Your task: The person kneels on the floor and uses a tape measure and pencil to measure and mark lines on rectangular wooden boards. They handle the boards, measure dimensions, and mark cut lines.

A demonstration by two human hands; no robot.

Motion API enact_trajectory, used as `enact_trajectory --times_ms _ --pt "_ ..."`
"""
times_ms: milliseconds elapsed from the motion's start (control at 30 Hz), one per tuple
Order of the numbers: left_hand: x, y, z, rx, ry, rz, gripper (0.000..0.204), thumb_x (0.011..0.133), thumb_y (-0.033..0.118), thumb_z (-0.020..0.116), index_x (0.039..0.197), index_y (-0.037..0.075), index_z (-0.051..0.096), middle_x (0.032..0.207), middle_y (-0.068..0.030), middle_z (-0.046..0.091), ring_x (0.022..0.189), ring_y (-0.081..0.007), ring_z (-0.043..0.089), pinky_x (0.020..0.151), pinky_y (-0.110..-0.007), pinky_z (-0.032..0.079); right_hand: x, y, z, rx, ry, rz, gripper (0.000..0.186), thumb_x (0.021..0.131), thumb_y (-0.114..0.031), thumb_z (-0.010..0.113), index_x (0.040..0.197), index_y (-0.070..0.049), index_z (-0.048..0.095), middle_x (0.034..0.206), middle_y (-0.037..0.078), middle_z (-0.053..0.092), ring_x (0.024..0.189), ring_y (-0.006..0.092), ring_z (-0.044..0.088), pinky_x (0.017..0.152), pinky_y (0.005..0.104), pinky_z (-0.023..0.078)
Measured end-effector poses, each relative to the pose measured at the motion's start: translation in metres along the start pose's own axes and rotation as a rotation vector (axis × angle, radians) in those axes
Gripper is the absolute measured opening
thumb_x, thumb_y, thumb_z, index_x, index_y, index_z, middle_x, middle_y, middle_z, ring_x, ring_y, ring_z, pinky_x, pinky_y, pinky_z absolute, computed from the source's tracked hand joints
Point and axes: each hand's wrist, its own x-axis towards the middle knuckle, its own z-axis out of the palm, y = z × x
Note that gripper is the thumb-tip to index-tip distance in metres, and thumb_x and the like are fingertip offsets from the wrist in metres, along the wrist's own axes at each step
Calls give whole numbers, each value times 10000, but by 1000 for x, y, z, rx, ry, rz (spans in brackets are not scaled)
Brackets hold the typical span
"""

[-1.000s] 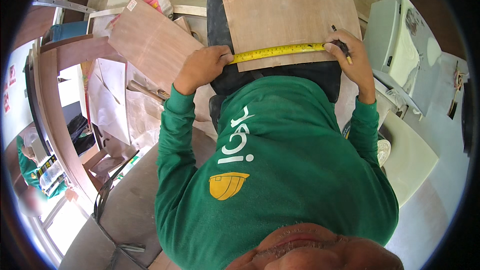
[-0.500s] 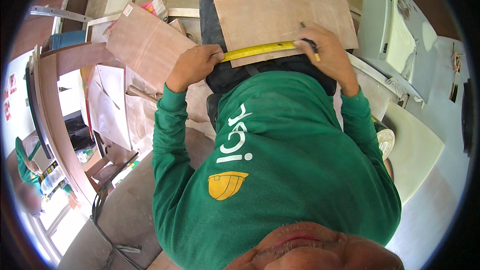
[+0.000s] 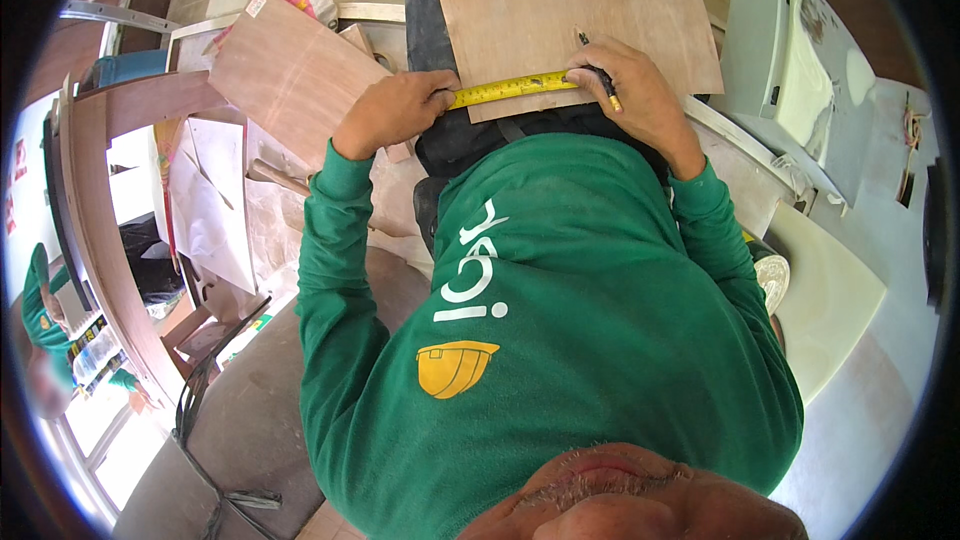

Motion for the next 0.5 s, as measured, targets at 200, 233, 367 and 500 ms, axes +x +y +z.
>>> enact_trajectory --times_ms 200,233,367,500 --pt "4 5 -9 -17 -86 -60 260 1050 306 567 1104 111 730 884 -174 737 889 -417 708 787 -526 534 2 -6 11 -45 -13 -21 187 1023 -216 690 1071 -35 691 973 173 641 893 393 634 807 475 523" --pt "3 2 -8 -13 -87 -39 263 1058 299 561 1091 93 719 859 -174 723 860 -405 705 766 -512 526 2 -7 13 -46 -21 -23 192 1024 -223 690 1075 -38 692 975 171 644 895 393 636 811 475 526" --pt "4 -4 -4 -16 -80 5 276 1075 286 546 1058 54 696 800 -174 689 797 -385 693 726 -487 506 5 -7 19 -33 -28 -30 208 1027 -244 690 1075 -42 697 999 164 662 918 394 646 831 472 534" --pt "3 -3 -2 -33 -64 23 280 1077 289 544 1055 52 692 802 -173 687 797 -387 688 731 -488 505 8 -11 25 -31 -3 -92 199 1025 -228 698 1063 -33 695 964 164 645 885 377 633 801 454 518"
